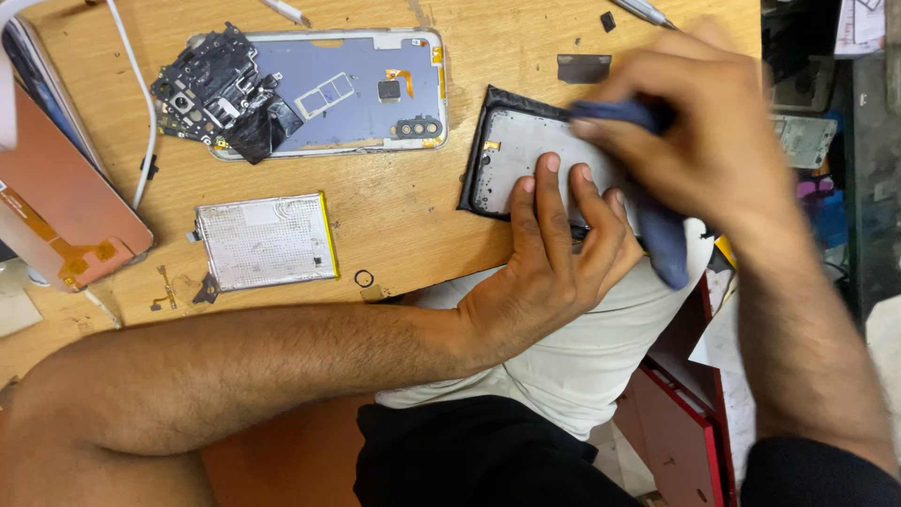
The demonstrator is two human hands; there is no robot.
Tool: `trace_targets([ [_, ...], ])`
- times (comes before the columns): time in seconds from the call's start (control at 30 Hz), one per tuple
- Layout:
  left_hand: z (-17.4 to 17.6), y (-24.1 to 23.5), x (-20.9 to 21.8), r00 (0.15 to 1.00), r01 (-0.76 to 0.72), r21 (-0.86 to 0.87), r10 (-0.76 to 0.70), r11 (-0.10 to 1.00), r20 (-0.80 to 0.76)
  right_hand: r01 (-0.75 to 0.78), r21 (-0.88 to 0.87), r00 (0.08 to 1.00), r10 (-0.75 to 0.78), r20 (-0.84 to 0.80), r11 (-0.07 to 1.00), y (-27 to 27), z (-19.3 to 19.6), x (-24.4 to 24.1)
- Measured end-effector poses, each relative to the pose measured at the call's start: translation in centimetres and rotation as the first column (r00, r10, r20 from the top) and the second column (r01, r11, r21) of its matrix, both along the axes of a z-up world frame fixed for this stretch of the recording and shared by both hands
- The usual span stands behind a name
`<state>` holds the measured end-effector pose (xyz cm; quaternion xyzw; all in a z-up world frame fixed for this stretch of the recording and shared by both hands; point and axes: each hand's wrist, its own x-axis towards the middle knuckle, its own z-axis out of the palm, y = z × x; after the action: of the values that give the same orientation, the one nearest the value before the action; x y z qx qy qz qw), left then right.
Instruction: The person applies adhesive to the edges of a smartphone frame and presses it down to secure it. They use a small tube to dispense glue and a cloth to wipe excess adhesive from the frame's surface.
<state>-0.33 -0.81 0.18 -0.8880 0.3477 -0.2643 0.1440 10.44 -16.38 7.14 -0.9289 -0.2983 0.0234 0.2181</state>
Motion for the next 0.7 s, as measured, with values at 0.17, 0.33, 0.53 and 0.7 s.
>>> trace_targets([
  [0.17, -0.2, 0.1, 0.0, 0.999, 0.010, 0.055, -0.012, 0.998, 0.036, -0.100, 0.115, 0.995, 0.097, 0.028, 0.988, 0.9, -2.9, 0.9],
  [0.33, -0.2, 0.3, 0.2, 0.997, -0.008, 0.037, 0.005, 0.999, 0.077, 0.065, -0.117, 0.998, -0.063, 0.023, 0.991, -5.9, -0.7, -1.2],
  [0.53, 0.1, 0.0, 0.1, 1.000, 0.005, -0.007, -0.005, 1.000, 0.030, 0.314, 0.009, 0.935, -0.308, -0.177, 0.949, -8.4, 1.4, -3.9],
  [0.7, 0.3, 0.4, 0.4, 0.998, 0.028, 0.073, -0.032, 0.997, 0.052, 0.071, -0.017, 0.997, -0.071, 0.010, 0.997, -6.7, 1.1, -2.8],
])
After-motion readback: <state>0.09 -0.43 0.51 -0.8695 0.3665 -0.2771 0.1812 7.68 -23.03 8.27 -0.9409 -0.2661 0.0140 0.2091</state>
